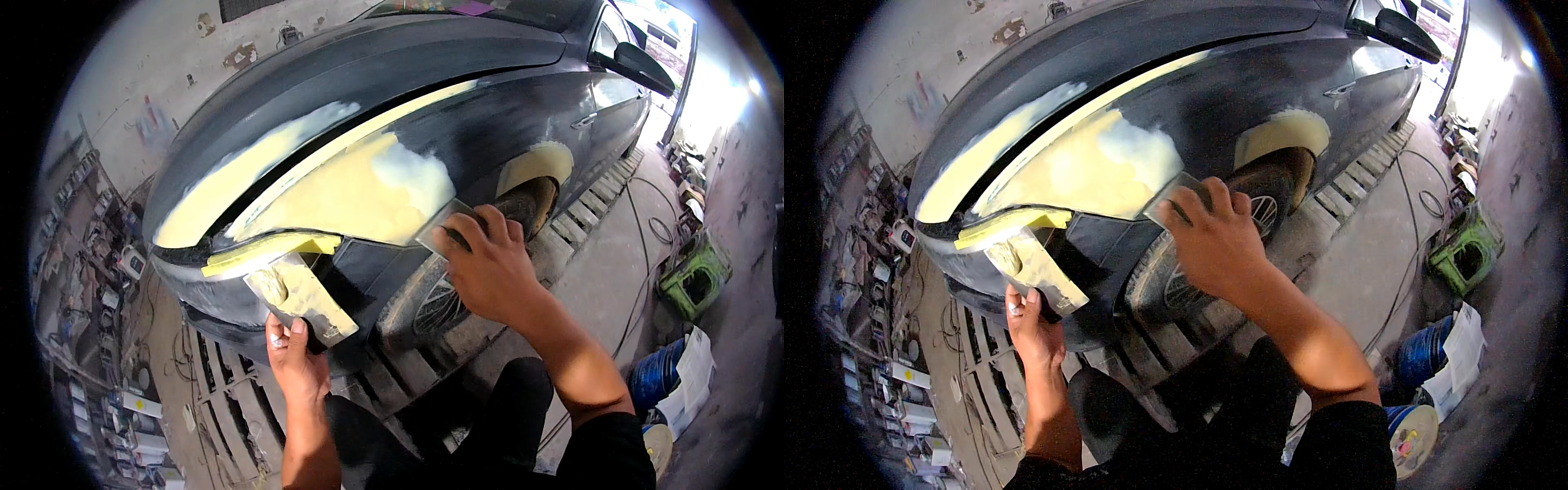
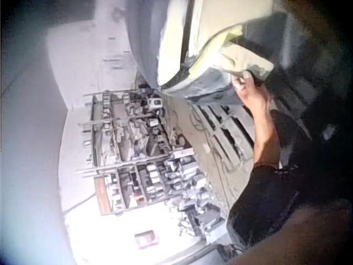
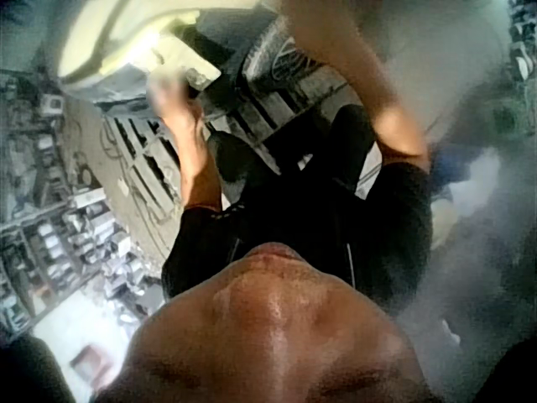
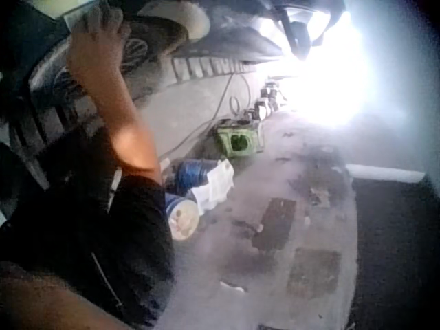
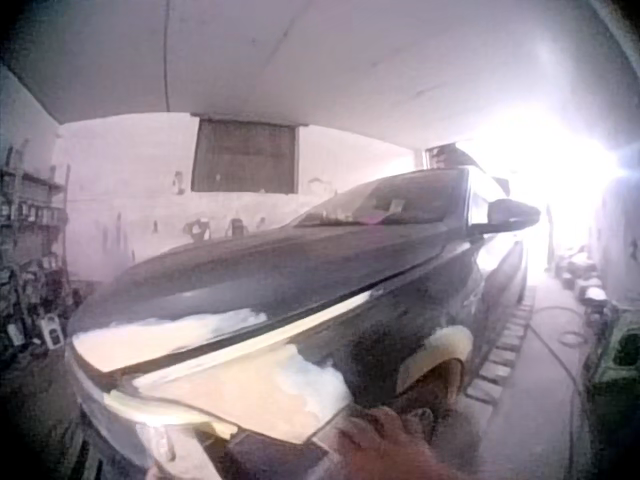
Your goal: The person sands a car fender using a sanding block and sandpaper, moving the tools across the yellow filler material on the black car body.
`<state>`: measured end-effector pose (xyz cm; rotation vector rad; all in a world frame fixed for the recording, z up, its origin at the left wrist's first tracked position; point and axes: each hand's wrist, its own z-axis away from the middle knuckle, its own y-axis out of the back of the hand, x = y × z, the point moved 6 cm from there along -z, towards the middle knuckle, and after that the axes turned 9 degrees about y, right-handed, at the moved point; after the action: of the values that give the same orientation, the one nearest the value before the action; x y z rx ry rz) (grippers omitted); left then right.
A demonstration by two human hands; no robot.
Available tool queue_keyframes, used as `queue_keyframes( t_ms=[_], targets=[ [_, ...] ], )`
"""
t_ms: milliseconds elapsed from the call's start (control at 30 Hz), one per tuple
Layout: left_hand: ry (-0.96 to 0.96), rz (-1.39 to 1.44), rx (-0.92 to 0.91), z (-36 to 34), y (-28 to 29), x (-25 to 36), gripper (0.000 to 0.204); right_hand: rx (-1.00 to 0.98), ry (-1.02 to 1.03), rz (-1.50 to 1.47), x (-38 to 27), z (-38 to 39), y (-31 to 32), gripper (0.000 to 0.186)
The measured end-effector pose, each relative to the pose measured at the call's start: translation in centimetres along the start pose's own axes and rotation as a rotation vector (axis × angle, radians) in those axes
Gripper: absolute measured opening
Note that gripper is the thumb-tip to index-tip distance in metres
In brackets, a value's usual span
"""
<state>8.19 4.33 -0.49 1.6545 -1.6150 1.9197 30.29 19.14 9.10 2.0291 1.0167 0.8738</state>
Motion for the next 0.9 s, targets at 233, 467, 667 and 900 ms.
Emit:
queue_keyframes(
  t_ms=[233,467,667,900],
  targets=[
    [0.031,0.045,-0.034,1.5,-4.5,0.7,0.042,0.113,-0.111,-0.260,-0.6,2.7,2.3,0.045],
    [0.055,0.031,-0.118,2.2,-7.1,0.3,0.047,0.159,0.020,-0.409,-4.3,1.5,4.2,0.040],
    [0.007,-0.048,-0.179,2.3,-7.9,0.4,0.044,0.070,0.102,-0.342,-6.3,1.8,2.8,0.038],
    [0.110,-0.042,-0.130,1.8,-7.2,0.0,0.048,0.149,0.025,-0.451,-4.4,1.9,3.6,0.040]
  ],
)
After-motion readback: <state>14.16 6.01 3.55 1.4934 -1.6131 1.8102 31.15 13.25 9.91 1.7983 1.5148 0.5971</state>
